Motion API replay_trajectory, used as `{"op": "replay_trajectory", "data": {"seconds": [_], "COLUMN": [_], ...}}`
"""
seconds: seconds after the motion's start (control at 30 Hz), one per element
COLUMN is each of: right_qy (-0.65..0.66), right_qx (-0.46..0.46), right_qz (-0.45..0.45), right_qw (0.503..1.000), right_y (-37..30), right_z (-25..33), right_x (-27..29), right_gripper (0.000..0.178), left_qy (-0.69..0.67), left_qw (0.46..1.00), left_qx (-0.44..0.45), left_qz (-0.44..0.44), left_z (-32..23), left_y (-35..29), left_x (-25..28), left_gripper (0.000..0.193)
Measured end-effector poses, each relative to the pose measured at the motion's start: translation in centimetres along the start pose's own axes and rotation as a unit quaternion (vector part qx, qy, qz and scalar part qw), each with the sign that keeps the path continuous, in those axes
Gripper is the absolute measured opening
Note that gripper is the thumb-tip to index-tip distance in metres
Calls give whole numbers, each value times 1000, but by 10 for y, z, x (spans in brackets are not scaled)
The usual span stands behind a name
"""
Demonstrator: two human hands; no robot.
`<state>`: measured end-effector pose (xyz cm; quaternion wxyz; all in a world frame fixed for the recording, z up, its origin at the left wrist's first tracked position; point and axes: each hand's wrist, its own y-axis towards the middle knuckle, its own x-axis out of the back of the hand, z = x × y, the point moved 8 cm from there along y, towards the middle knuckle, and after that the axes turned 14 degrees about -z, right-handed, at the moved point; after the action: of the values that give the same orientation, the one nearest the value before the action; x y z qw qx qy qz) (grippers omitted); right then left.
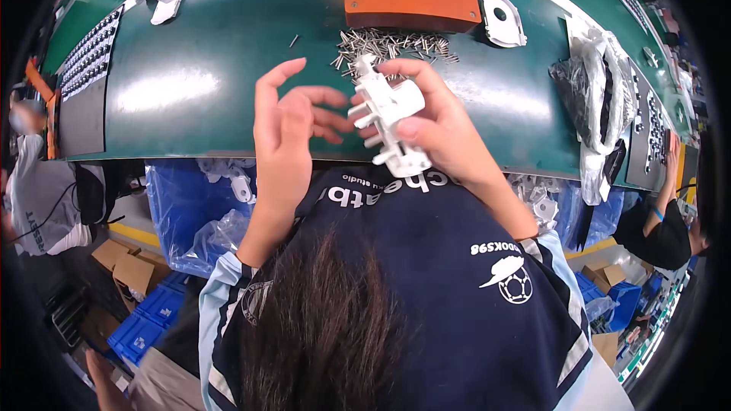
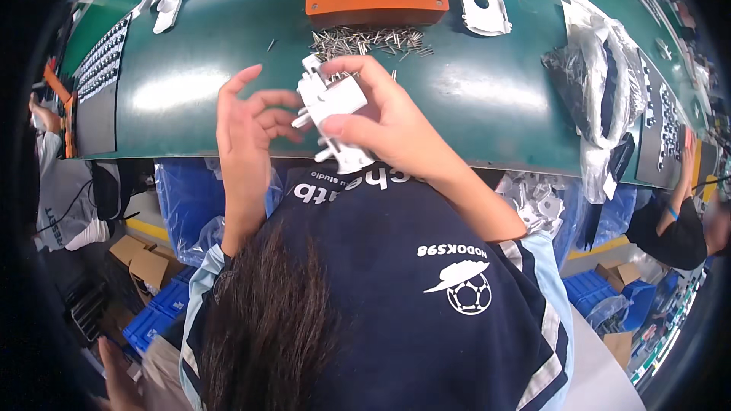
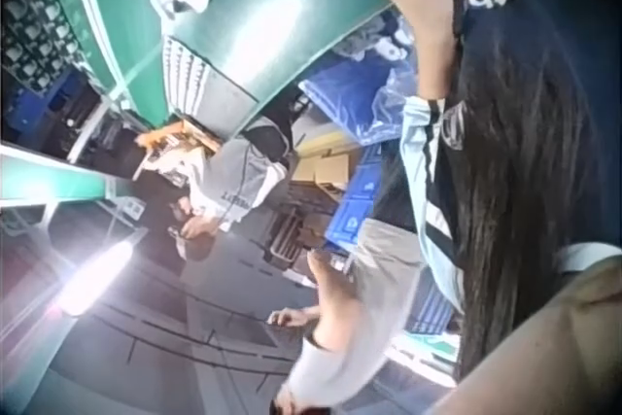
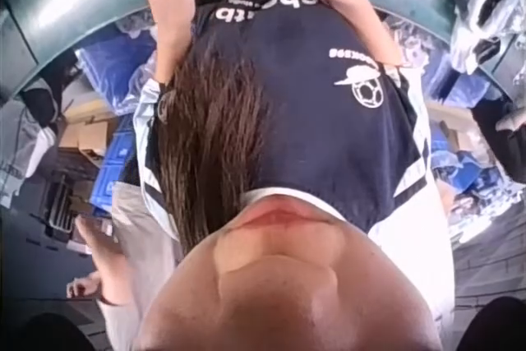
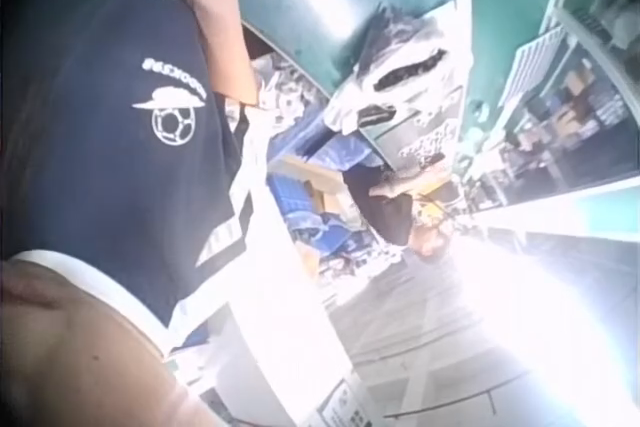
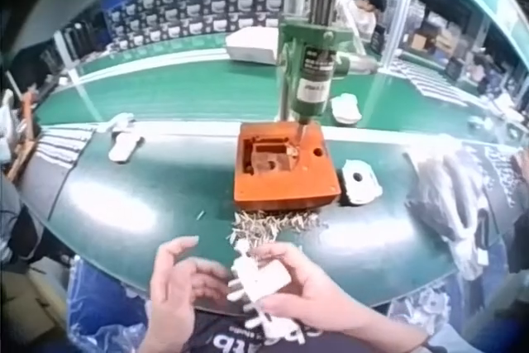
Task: Assembling small metal components into white plastic parts using a manual press machine on a factory production line.
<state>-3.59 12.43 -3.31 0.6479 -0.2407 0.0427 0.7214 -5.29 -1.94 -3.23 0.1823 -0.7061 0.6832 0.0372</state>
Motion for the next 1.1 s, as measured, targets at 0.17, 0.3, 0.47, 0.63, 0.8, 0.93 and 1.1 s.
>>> {"op": "replay_trajectory", "data": {"seconds": [0.17, 0.3, 0.47, 0.63, 0.8, 0.93, 1.1], "right_qy": [-126, -137, -165, -227, -192, -204, -352], "right_qx": [65, 45, -22, -3, -34, 15, 27], "right_qz": [-39, -26, 3, 69, 83, 92, 179], "right_qw": [989, 989, 986, 971, 977, 975, 919], "right_y": [-1, 0, -1, -6, -1, 2, 1], "right_z": [-1, 6, -3, -12, -7, 6, -1], "right_x": [-1, -6, -6, -17, -21, -32, -23], "right_gripper": [69, 70, 85, 94, 97, 90, 91], "left_qy": [159, 90, 101, 291, 181, 211, 271], "left_qw": [977, 987, 981, 925, 944, 954, 921], "left_qx": [-57, -10, 54, 31, -40, -83, 23], "left_qz": [132, 131, 159, 242, 272, 195, 278], "left_z": [10, 10, 13, 1, 0, -3, -10], "left_y": [-17, -18, -20, -30, -37, -32, -40], "left_x": [-38, -31, -20, -10, -27, -26, -29], "left_gripper": [112, 104, 75, 83, 99, 95, 87]}}
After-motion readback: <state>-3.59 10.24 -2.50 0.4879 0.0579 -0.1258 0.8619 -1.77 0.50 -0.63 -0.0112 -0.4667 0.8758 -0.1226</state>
